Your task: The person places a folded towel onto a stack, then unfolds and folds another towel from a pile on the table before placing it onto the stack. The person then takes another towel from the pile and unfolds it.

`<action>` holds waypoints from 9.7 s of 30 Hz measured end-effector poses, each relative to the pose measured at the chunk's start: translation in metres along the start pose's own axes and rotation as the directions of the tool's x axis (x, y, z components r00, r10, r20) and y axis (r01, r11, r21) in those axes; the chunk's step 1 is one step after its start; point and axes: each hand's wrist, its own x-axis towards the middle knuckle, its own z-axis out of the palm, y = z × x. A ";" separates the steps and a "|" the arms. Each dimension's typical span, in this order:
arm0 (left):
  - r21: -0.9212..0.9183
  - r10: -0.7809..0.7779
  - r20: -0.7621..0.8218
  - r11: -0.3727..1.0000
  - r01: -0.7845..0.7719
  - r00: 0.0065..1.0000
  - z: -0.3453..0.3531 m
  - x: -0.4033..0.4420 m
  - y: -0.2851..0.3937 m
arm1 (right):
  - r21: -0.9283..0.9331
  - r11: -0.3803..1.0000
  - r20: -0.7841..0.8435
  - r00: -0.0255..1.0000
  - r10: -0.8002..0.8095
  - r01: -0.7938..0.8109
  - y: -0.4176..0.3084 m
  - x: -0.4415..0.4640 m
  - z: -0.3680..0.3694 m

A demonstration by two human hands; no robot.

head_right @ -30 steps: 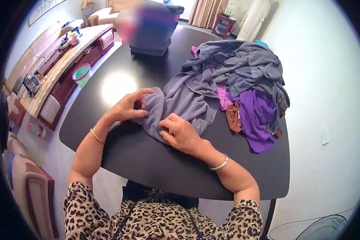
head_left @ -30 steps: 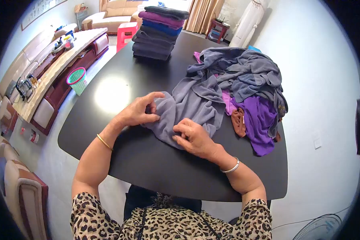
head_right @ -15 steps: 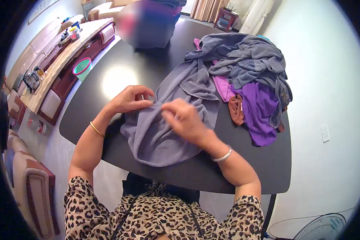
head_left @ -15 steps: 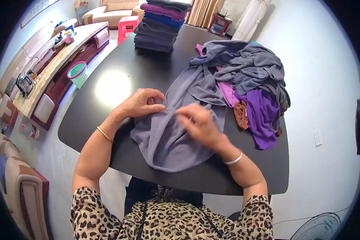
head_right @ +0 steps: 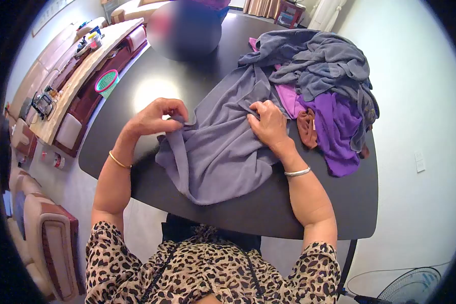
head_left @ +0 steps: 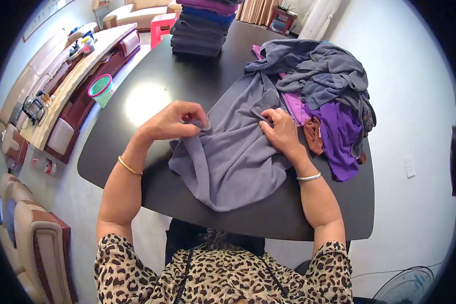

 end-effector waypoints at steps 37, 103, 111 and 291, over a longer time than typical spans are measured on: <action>0.359 0.388 0.280 0.806 -0.471 0.878 0.073 0.001 0.052 | 0.924 0.322 -0.061 0.751 0.657 -0.207 0.077 0.015 0.009; -0.159 0.434 0.473 0.898 -0.410 0.767 0.060 0.025 0.144 | 0.901 0.434 -0.145 0.945 0.292 0.003 -0.021 0.016 -0.015; 0.312 0.186 -0.248 0.944 -0.104 0.951 0.071 0.049 0.073 | 0.914 0.333 0.257 0.966 -0.039 -0.230 -0.041 -0.001 0.004; -0.428 -0.241 -0.201 0.893 0.136 0.949 -0.038 0.058 -0.021 | 0.786 0.117 0.619 0.766 -0.175 -0.608 0.046 -0.059 -0.059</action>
